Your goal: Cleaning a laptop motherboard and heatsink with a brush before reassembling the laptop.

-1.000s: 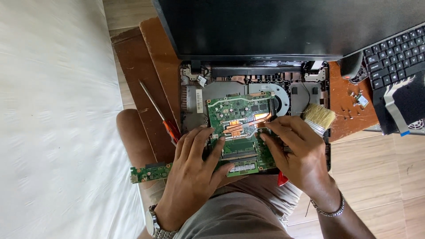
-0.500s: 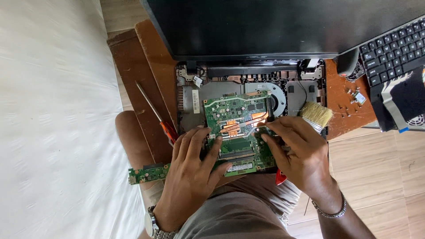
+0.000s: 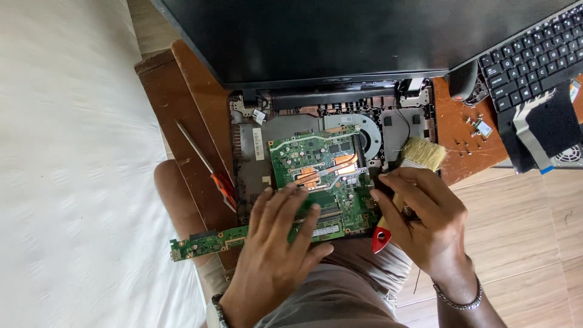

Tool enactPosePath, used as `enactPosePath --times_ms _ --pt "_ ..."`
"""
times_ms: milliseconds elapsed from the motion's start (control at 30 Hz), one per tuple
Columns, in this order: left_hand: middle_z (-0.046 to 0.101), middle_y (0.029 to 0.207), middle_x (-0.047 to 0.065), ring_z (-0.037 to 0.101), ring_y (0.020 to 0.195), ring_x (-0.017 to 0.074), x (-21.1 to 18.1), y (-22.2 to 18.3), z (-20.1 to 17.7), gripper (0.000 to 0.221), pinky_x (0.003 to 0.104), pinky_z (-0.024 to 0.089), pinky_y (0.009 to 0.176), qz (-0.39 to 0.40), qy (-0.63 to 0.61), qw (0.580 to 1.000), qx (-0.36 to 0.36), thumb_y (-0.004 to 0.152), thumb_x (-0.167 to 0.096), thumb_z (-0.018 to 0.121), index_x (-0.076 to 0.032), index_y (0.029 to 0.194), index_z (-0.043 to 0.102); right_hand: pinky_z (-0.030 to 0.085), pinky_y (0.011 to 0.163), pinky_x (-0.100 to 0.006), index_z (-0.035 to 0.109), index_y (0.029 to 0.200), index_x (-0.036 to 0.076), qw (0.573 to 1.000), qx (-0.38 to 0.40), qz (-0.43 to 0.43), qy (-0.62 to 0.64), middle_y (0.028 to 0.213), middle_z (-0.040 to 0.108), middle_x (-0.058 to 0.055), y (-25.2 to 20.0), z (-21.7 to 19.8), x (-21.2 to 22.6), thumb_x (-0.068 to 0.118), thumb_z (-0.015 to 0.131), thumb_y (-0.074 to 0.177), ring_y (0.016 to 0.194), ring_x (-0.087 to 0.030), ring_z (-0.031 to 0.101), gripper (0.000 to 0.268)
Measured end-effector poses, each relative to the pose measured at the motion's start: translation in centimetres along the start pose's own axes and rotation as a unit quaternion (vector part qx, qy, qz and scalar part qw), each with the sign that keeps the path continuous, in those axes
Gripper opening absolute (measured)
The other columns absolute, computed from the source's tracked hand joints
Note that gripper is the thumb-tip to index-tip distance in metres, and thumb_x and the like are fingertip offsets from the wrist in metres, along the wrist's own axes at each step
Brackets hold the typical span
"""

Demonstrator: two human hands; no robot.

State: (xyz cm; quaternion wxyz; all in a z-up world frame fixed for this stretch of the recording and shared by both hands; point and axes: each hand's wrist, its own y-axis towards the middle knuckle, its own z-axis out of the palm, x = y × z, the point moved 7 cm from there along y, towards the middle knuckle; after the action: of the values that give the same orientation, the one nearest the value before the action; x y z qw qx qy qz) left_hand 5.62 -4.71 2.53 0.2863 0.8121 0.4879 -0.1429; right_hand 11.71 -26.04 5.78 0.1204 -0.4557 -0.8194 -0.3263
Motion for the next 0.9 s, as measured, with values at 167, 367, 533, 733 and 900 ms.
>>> enactPosePath --times_ms 167,367,533,733,900 --pt "0.060 0.155 0.027 0.052 0.154 0.0445 -1.2 0.1 1.4 0.049 0.077 0.038 0.126 0.046 0.048 0.996 0.057 0.105 -0.030 0.088 -0.003 0.140 0.067 0.067 0.091 -0.041 0.079 0.118 -0.010 1.000 -0.014 0.009 0.017 0.117 0.075 -0.026 -0.3 -0.5 0.1 -0.003 0.086 0.100 0.102 -0.035 0.079 0.021" --pt "0.064 0.148 0.029 0.056 0.148 0.0470 -1.3 0.0 1.2 0.044 0.079 0.036 0.127 0.054 0.031 0.996 0.061 0.107 -0.023 0.084 0.001 0.141 0.068 0.067 0.088 -0.042 0.079 0.115 -0.008 1.000 -0.003 -0.001 0.020 0.113 0.076 -0.023 -0.7 -0.4 -0.1 -0.001 0.085 0.100 0.100 -0.034 0.079 0.019" --pt "0.065 0.147 0.027 0.059 0.145 0.0444 -0.9 -0.5 1.4 0.042 0.079 0.037 0.126 0.052 0.026 0.996 0.067 0.107 -0.021 0.084 0.001 0.140 0.068 0.066 0.086 -0.042 0.079 0.114 -0.008 1.000 0.006 -0.012 0.024 0.110 0.077 -0.022 -0.8 -0.2 -0.1 0.001 0.085 0.099 0.099 -0.034 0.078 0.019" --pt "0.066 0.147 0.024 0.060 0.144 0.0421 -0.7 -0.5 1.1 0.038 0.077 0.035 0.129 0.036 0.009 0.996 0.079 0.110 -0.025 0.079 -0.001 0.137 0.068 0.065 0.085 -0.042 0.078 0.114 -0.008 0.999 0.010 -0.030 0.029 0.111 0.077 -0.022 -0.6 -0.2 -0.1 0.000 0.082 0.101 0.098 -0.034 0.078 0.016" --pt "0.063 0.155 0.027 0.059 0.151 0.0432 -0.6 0.6 0.5 0.057 0.074 0.042 0.126 0.048 0.042 0.997 0.044 0.105 -0.042 0.088 0.000 0.139 0.070 0.066 0.085 -0.042 0.077 0.118 -0.010 0.999 0.021 -0.044 0.020 0.113 0.077 -0.025 0.0 -0.4 -0.5 -0.006 0.078 0.104 0.100 -0.037 0.077 0.015"
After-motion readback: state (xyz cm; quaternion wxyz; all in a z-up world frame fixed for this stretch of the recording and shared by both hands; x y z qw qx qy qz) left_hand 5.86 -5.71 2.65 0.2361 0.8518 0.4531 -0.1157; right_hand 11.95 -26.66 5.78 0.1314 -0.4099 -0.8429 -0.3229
